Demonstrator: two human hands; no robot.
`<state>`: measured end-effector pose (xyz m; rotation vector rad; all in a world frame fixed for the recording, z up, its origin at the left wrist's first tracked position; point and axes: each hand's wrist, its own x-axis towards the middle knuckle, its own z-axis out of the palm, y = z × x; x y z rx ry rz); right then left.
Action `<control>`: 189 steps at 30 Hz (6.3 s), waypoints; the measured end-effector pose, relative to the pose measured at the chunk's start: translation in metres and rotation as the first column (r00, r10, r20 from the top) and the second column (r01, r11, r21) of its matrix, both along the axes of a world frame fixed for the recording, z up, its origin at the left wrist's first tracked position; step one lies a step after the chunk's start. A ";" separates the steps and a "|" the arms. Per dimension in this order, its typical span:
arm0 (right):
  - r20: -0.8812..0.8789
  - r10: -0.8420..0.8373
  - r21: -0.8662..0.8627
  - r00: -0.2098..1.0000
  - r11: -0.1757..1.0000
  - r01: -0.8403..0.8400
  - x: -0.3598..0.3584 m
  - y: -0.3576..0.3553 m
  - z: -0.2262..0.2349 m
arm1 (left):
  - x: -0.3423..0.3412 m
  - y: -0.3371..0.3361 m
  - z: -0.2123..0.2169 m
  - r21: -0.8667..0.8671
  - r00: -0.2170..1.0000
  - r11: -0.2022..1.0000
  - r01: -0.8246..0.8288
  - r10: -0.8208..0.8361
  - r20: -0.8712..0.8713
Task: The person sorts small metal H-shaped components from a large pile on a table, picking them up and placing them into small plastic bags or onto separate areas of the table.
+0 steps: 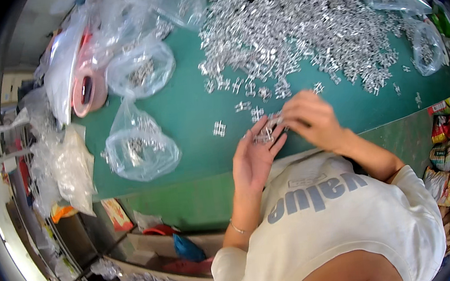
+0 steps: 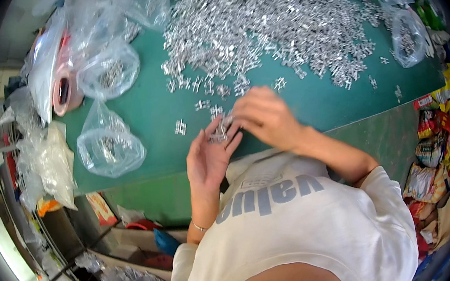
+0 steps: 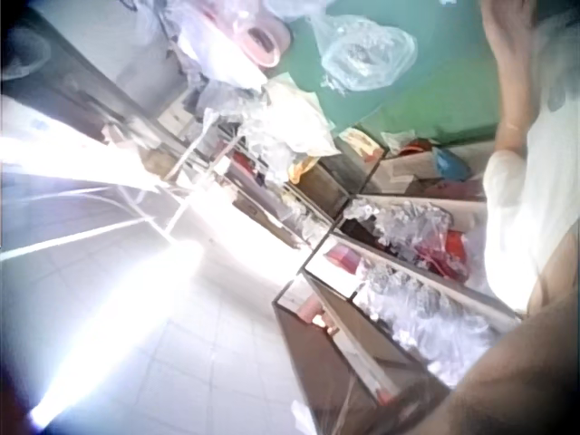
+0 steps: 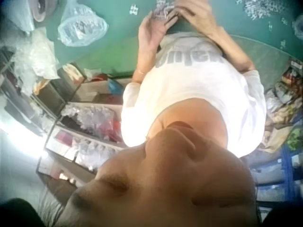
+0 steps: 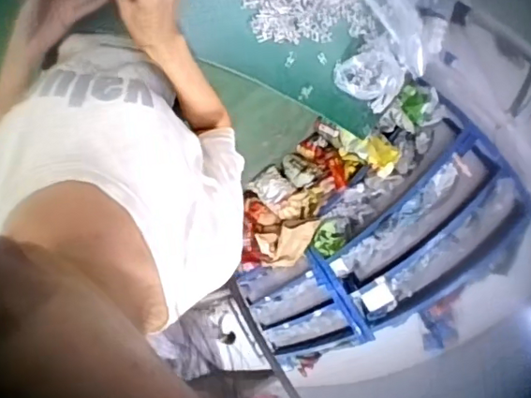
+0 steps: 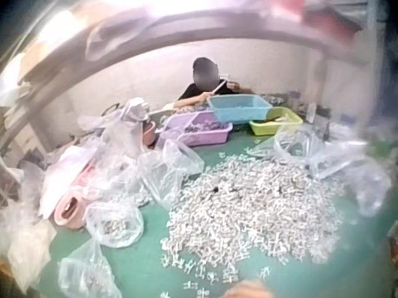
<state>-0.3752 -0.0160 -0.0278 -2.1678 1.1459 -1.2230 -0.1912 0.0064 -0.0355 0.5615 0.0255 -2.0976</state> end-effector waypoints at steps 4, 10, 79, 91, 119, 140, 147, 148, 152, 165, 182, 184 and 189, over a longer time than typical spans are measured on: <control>-0.013 0.158 0.094 0.987 0.983 -0.156 0.003 0.005 0.008 | -0.008 0.008 -0.004 -0.061 0.961 0.998 0.030 -0.012 0.277; -0.240 0.121 0.095 0.963 0.990 -0.100 0.010 -0.037 -0.010 | 0.006 0.007 -0.011 0.016 0.957 0.996 0.092 -0.093 0.274; 0.125 -0.501 0.513 0.857 0.771 0.376 -0.071 0.038 -0.008 | -0.089 -0.015 0.009 -0.242 0.533 0.840 0.486 -0.065 0.844; -0.169 -0.357 0.190 0.919 0.903 0.386 -0.059 0.030 -0.029 | -0.086 -0.013 0.017 -0.231 0.403 0.819 0.525 -0.001 0.915; 0.185 -0.306 0.172 0.934 0.946 0.276 -0.061 0.035 -0.028 | -0.075 -0.017 0.002 -0.465 0.044 0.526 0.712 0.627 0.777; -0.358 -0.633 0.117 0.686 0.699 0.705 -0.096 0.016 -0.012 | -0.082 -0.022 0.002 -0.293 -0.121 0.471 0.832 0.669 0.733; -0.057 -0.663 0.233 0.747 0.719 0.656 -0.106 0.013 -0.017 | -0.086 -0.020 0.006 -0.291 -0.075 0.484 0.825 0.605 0.793; -0.014 -0.655 0.267 0.756 0.726 0.634 -0.105 0.013 -0.017 | -0.086 -0.020 0.006 -0.312 -0.051 0.496 0.810 0.590 0.806; 0.146 -0.578 0.422 0.803 0.771 0.478 -0.103 0.018 -0.008 | -0.087 -0.019 0.009 -0.320 -0.017 0.521 0.792 0.541 0.841; 0.552 -0.478 0.679 0.683 0.733 -0.036 -0.089 0.026 0.001 | -0.099 -0.028 0.015 -0.319 0.557 0.755 0.573 -0.073 0.827; -0.287 -0.469 0.029 0.836 0.868 0.497 -0.095 -0.009 -0.017 | -0.083 -0.022 0.004 -0.030 0.816 0.870 0.491 -0.448 0.364; -0.247 -0.489 -0.024 0.836 0.866 0.500 -0.091 -0.008 -0.015 | -0.083 -0.022 0.005 -0.036 0.818 0.870 0.492 -0.448 0.360; -0.283 -0.479 0.071 0.831 0.853 0.516 -0.089 -0.011 -0.024 | -0.087 -0.020 0.010 -0.047 0.811 0.875 0.482 -0.425 0.402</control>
